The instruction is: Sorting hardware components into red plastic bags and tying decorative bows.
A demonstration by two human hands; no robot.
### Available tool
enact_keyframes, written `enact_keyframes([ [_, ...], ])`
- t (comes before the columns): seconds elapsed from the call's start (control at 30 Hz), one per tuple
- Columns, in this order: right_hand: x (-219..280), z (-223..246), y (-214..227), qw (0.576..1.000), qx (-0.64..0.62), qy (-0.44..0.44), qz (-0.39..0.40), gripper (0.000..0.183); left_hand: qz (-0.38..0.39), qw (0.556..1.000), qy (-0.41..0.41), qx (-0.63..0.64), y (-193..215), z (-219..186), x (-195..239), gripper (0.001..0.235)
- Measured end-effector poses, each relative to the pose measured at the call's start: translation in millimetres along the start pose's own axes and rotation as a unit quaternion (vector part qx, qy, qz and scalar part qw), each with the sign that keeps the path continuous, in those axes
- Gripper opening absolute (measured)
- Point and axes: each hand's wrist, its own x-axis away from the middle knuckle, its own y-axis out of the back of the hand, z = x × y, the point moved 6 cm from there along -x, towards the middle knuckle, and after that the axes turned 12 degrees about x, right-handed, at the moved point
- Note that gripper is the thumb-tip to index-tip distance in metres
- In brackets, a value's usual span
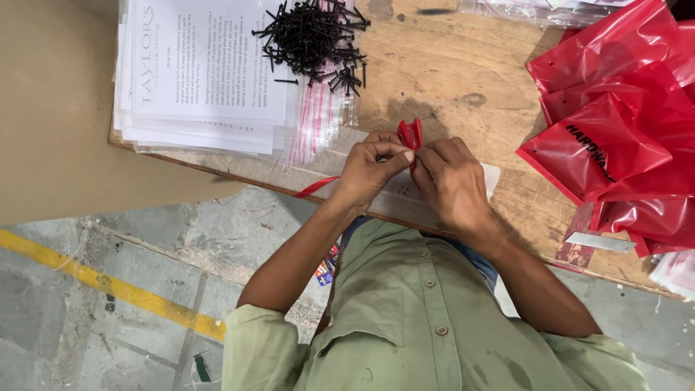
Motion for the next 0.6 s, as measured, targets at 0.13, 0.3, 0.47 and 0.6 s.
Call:
enact_keyframes([
  [0.13, -6.0, 7.0, 2.5, 0.999, 0.023, 0.017, 0.015, 0.016, -0.003, 1.0, -0.015, 0.005, 2.1, 5.1, -1.4, 0.01],
  [0.3, -2.8, -0.7, -12.7, 0.999, 0.024, 0.032, 0.009, 0.019, 0.004, 1.0, -0.015, 0.022, 2.3, 6.4, -1.4, 0.01],
  [0.47, 6.8, -20.5, -22.5, 0.999, -0.007, -0.015, -0.044, 0.014, -0.007, 0.994, -0.075, -0.08, 7.6, 9.4, -1.3, 0.012],
  [0.6, 8.5, -22.4, -20.7, 0.998, -0.021, -0.016, -0.062, 0.014, -0.05, 0.981, -0.127, -0.137, 3.1, 4.4, 6.2, 0.011],
])
